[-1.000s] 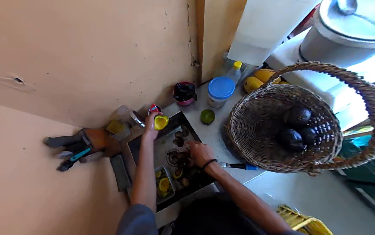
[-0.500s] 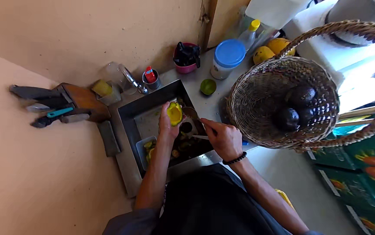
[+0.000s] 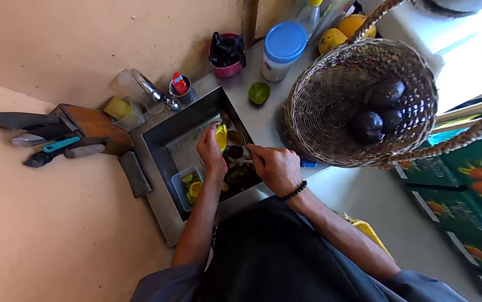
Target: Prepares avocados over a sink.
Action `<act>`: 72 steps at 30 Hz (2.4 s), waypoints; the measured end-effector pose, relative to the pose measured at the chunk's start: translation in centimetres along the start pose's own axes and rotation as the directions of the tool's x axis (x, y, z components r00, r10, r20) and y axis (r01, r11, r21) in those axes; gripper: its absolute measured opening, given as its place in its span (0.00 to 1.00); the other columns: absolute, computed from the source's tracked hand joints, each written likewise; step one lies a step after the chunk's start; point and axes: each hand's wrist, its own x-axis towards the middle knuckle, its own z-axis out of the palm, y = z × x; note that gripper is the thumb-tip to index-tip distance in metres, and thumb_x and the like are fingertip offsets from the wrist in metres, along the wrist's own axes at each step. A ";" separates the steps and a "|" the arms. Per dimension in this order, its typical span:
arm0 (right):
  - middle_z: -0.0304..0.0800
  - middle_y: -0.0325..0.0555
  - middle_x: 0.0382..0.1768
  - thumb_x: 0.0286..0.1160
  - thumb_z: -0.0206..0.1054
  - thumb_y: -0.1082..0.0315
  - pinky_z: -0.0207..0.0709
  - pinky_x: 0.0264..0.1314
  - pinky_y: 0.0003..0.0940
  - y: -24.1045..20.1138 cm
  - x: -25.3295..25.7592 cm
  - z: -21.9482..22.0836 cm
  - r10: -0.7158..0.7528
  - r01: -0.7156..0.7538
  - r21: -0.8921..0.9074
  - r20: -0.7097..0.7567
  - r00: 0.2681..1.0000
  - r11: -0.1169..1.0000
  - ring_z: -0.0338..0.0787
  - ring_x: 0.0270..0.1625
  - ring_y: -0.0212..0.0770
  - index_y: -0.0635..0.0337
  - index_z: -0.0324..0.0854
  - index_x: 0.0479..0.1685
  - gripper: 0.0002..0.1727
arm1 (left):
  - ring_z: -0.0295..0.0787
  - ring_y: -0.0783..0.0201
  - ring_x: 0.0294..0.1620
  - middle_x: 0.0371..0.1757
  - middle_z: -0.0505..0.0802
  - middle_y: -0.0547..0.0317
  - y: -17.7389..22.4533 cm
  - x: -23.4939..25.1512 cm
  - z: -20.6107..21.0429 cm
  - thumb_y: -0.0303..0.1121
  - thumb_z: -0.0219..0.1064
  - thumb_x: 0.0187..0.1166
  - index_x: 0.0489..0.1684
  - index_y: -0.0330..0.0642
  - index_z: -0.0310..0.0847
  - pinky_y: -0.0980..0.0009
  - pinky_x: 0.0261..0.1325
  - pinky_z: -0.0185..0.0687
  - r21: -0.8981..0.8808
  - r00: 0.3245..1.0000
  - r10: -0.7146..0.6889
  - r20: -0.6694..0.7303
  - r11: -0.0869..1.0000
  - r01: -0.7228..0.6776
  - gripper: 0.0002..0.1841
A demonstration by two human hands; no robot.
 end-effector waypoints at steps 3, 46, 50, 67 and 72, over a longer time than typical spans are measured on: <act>0.95 0.49 0.31 0.83 0.60 0.65 0.79 0.26 0.56 -0.3 -0.1 0.3 0.001 -0.001 -0.001 0.006 1.000 1.000 0.92 0.30 0.55 0.44 0.92 0.63 0.18 | 0.89 0.64 0.49 0.48 0.93 0.55 -0.2 -0.1 -0.1 0.37 0.54 0.90 0.53 0.39 0.90 0.64 0.54 0.85 0.013 1.000 0.022 -0.005 1.000 -0.022 0.17; 0.86 0.50 0.22 0.78 0.61 0.73 0.76 0.23 0.53 2.1 3.8 -1.2 -0.378 0.379 -0.102 0.034 0.925 0.920 0.88 0.25 0.56 0.49 0.93 0.58 0.18 | 0.90 0.46 0.57 0.53 0.90 0.46 3.5 0.0 0.1 0.53 0.45 0.89 0.67 0.47 0.73 0.45 0.62 0.86 -0.337 0.902 -0.352 0.249 0.842 0.421 0.24; 0.87 0.49 0.20 0.82 0.57 0.68 0.74 0.21 0.52 2.1 2.9 -0.3 -0.323 0.323 -0.071 0.008 0.946 0.944 0.88 0.22 0.55 0.45 0.93 0.61 0.19 | 0.92 0.44 0.56 0.52 0.92 0.41 3.4 0.1 -0.8 0.54 0.42 0.90 0.67 0.44 0.76 0.48 0.61 0.87 -0.291 0.898 -0.344 0.275 0.860 0.419 0.27; 0.97 0.44 0.39 0.87 0.63 0.65 0.85 0.37 0.43 0.0 0.1 2.6 -0.049 -0.028 0.573 0.120 0.992 0.819 0.92 0.32 0.39 0.51 0.91 0.65 0.16 | 0.93 0.57 0.37 0.36 0.94 0.53 2.3 0.1 -1.0 0.50 0.29 0.90 0.46 0.45 0.82 0.62 0.44 0.90 -0.418 0.961 0.056 0.271 0.906 0.065 0.30; 0.92 0.43 0.29 0.87 0.63 0.67 0.74 0.21 0.31 -0.8 0.0 2.8 0.025 -0.164 0.721 0.200 0.980 0.674 0.79 0.18 0.32 0.55 0.90 0.65 0.15 | 0.92 0.57 0.39 0.38 0.94 0.53 0.5 1.0 -1.6 0.53 0.36 0.87 0.43 0.47 0.85 0.63 0.44 0.89 -0.554 0.901 0.281 0.330 0.830 -0.056 0.29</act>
